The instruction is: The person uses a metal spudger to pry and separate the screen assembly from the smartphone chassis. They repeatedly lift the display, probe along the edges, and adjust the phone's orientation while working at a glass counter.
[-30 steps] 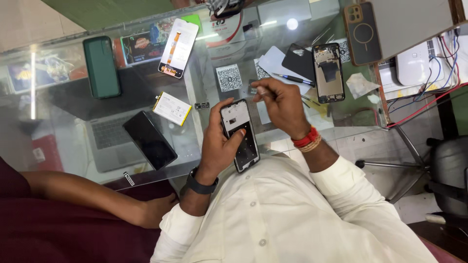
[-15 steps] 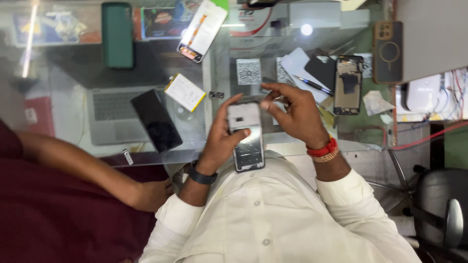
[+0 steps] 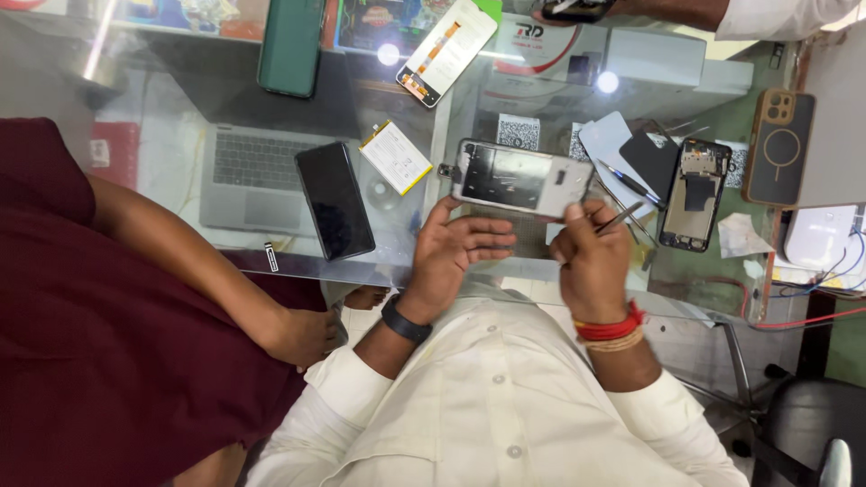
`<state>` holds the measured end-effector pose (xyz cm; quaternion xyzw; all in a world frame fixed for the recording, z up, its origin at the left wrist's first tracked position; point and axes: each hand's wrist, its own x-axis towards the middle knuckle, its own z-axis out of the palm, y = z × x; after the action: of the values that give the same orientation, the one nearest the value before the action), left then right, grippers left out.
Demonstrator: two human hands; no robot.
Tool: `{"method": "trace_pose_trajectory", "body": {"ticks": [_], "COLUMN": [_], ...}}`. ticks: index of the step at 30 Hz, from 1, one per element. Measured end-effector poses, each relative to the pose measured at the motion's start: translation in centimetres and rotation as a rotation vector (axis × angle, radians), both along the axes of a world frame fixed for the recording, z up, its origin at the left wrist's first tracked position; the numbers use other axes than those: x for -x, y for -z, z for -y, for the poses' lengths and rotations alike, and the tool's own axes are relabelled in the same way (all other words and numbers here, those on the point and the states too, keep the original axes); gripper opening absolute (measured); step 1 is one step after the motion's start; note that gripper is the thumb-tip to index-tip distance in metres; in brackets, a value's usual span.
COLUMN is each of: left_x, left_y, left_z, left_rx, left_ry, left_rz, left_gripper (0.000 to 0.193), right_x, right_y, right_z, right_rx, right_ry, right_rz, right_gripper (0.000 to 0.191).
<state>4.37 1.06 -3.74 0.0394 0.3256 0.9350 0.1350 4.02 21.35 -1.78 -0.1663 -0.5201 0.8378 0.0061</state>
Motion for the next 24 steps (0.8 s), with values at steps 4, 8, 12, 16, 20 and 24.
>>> {"method": "trace_pose_trajectory", "body": {"ticks": [4,8,12,16,20,24], "left_x": [-0.1,0.2,0.2,0.4,1.2,1.2], "left_y": [1.3,1.8,2.8,3.9,3.7,2.2], "left_z": [-1.4,-0.9,-0.6,-1.0,-1.2,-1.2], "left_rx": [0.265,0.239,0.424,0.564,0.706,0.795], "left_ry": [-0.168,-0.192,-0.063,0.107,0.191,0.128], "left_rz": [0.139,0.228,0.233,0.240,0.227,0.242], "left_gripper": [0.024,0.013,0.013,0.012,0.017,0.031], "right_x": [-2.1,-3.0,-3.2,-2.5,-1.0,0.1], "right_y": [0.4,0.3,0.2,0.2,0.8,1.6], "right_z": [1.0,0.1,-1.3,-2.5,-2.0,0.0], "right_rx": [-0.152,-0.386,-0.668,-0.691,-0.805,-0.435], "right_ry": [-0.118,-0.292,-0.123,-0.095,-0.143,-0.161], "right_rz": [0.087,0.201,-0.095,-0.270,-0.468,-0.276], "right_gripper": [0.009,0.014,0.015,0.023,0.026,0.017]}}
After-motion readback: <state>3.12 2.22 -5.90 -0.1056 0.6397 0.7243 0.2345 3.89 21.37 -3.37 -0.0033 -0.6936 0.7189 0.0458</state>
